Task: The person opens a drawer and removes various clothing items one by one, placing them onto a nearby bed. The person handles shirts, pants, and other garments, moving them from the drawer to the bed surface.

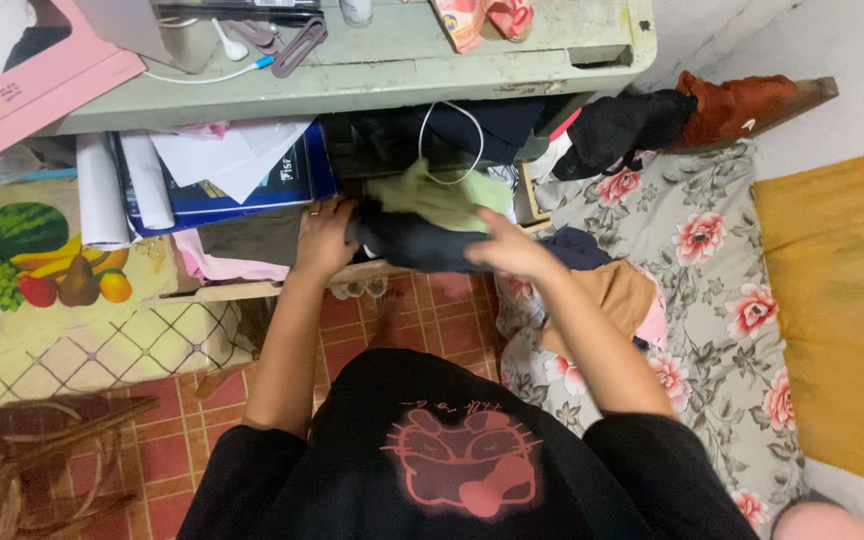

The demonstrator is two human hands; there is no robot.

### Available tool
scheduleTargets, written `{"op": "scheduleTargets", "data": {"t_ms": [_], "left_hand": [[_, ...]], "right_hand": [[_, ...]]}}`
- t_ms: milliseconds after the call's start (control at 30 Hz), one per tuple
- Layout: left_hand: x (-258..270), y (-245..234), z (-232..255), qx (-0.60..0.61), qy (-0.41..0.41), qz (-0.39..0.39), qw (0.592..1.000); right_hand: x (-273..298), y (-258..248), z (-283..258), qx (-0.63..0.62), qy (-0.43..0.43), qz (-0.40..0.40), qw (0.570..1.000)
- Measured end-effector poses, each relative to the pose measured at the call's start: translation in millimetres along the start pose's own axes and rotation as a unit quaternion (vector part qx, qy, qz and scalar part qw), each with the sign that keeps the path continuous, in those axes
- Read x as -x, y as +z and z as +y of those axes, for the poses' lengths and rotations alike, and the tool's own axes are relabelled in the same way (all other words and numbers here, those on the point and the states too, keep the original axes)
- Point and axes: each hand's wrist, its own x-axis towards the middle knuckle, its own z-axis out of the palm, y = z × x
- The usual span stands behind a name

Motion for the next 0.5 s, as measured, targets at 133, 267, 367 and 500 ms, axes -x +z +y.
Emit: {"op": "scheduleTargets", "data": {"t_ms": [133,267,367,500], "left_hand": [[9,2,-2,0.006,0.023,0.021,0.999],[7,-30,8,0.091,-0.003,-0.043,0.995],[12,-51,20,0.131,-0.047,-0.054,0.989],[25,-62,37,0.087,-0.086,-0.033,0.992]], "right_hand": [[110,-61,19,-0.294,0.033,-0.014,0.955],[215,-112,71,-0.381,0.076,0.128,0.913],[284,-148,129,-0.311,0.124,0.203,0.920],[320,-178,214,-0.311,0.102,0.248,0.912]]}}
